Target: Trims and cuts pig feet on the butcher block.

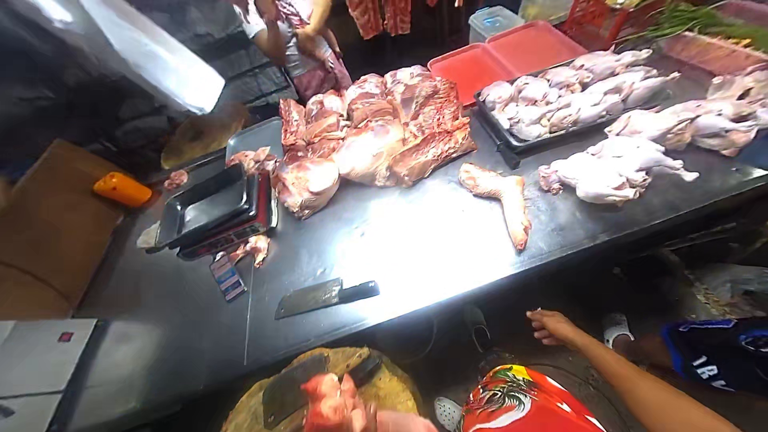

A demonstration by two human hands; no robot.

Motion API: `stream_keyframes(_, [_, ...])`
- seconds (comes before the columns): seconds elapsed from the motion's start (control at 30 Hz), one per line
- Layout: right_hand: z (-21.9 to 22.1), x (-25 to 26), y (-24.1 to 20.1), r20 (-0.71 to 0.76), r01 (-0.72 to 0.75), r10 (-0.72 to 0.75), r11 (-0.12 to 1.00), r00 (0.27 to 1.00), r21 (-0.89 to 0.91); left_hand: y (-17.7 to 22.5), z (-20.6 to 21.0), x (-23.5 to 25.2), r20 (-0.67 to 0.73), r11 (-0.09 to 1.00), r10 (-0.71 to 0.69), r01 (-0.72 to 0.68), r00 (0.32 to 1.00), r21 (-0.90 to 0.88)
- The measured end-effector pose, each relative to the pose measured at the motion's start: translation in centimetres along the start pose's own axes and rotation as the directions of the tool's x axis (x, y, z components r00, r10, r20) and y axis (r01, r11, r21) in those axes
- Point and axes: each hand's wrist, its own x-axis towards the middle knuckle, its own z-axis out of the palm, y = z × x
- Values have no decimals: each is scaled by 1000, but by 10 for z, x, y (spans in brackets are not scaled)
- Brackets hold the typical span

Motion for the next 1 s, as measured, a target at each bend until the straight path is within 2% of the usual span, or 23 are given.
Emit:
stream_keyframes(0.07, [-14,6,-45,-14,33,-30,956,999,291,21,45,58,-30,999,36,-36,999,-13])
stream_keyframes(0.13, [-33,18,-86,-19,59,-56,895,998,442,42,93,129,-48,996,43,-47,998,-82])
stream_keyframes(0.2, [-46,24,-111,-44,30,-14,919,999,393,70,139,209,-44,990,71,-76,996,-121])
stream_keyframes(0.27, [-53,29,-111,5,-6,5,954,1000,299,98,184,288,-69,977,142,-151,987,-152])
stream_keyframes(0.4, [-51,38,-108,8,-37,37,950,999,311,152,277,435,-241,930,251,-303,937,-208])
stream_keyframes(0.47, [-53,40,-106,29,-52,45,954,999,294,167,321,483,-273,927,265,-322,925,-192])
stream_keyframes(0.53, [-58,41,-106,54,-46,34,968,998,249,162,358,503,-189,952,246,-273,951,-136])
stream_keyframes(0.63, [-67,39,-108,108,-72,52,980,993,187,122,392,467,101,985,170,-165,980,-59])
stream_keyframes(0.73, [-73,49,-105,160,-74,55,990,986,116,45,411,377,371,991,126,-131,920,-11])
stream_keyframes(0.8, [-76,52,-103,183,-75,62,995,981,61,1,398,296,469,999,30,-19,882,-28])
stream_keyframes(0.87, [-79,53,-105,208,-77,75,997,975,4,-22,366,216,489,992,-115,124,864,15])
stream_keyframes(0.93, [-82,50,-110,235,-92,107,993,966,-71,-35,329,140,421,953,-268,301,867,-14])
stream_keyframes(1.0, [-84,46,-116,263,-108,150,980,953,-169,-40,291,71,325,881,-444,474,835,-13])
